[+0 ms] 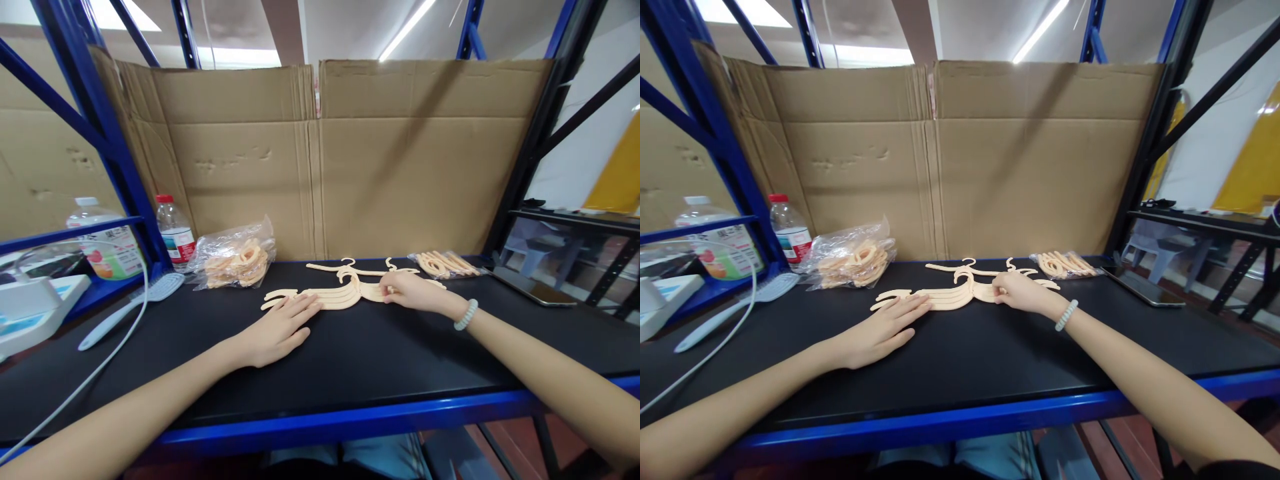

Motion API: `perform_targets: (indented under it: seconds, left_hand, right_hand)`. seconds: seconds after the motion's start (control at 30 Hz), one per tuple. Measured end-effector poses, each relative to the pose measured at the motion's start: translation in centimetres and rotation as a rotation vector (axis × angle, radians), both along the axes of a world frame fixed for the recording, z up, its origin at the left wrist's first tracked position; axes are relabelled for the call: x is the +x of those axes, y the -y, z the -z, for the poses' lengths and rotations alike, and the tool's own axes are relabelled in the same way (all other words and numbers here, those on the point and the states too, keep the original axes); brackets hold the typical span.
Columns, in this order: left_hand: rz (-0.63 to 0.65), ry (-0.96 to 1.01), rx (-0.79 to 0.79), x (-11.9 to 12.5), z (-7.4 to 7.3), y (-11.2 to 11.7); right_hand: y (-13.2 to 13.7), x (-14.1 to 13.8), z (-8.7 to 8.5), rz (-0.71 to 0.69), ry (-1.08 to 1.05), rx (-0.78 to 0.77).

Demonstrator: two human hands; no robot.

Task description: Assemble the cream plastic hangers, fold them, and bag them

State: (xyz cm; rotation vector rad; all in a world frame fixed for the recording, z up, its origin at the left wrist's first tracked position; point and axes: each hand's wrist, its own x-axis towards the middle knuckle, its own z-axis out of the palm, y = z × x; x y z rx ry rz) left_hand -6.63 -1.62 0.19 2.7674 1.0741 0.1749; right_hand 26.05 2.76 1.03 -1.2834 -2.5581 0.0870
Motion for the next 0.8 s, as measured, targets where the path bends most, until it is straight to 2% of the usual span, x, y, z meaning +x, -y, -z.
perform_targets:
  seconds: [0.1, 0.23, 0.33, 0.43, 0.6, 0.7, 0.8]
  left_hand:
    - [-0.018, -0.083, 0.033, 0.3, 0.0, -0.1]
    - [-0.023, -0.082, 0.040, 0.2, 0.2, -0.3]
    - [-0.007, -0.048, 0.079, 0.1, 0.3, -0.3]
    - [0.064, 0.019, 0.148, 0.3, 0.1, 0.1]
    - [0.233, 0.051, 0.119, 0.6, -0.1, 0.9]
    - [0.253, 0.068, 0.112, 0.5, 0.0, 0.8]
    - [0.252, 0.084, 0.115, 0.4, 0.2, 0.6]
  right_hand:
    - [-0.8, 0.3, 0.5, -0.015, -0.022, 0.017]
    - [-1.0, 0.4, 0.7, -0.018, -0.038, 0.020]
    - [-0.8, 0.6, 0.3, -0.023, -0.059, -0.001]
    - [-0.9, 1.5, -0.6, -0.006, -0.131, 0.021]
    - [-1.9, 4.2, -1.7, 0.184, -0.186, 0.196]
    - [-2.8, 5.7, -1.5, 0.312, -0.181, 0.248]
    - [-3.8, 6.7, -0.9, 0.383, -0.166, 0.252]
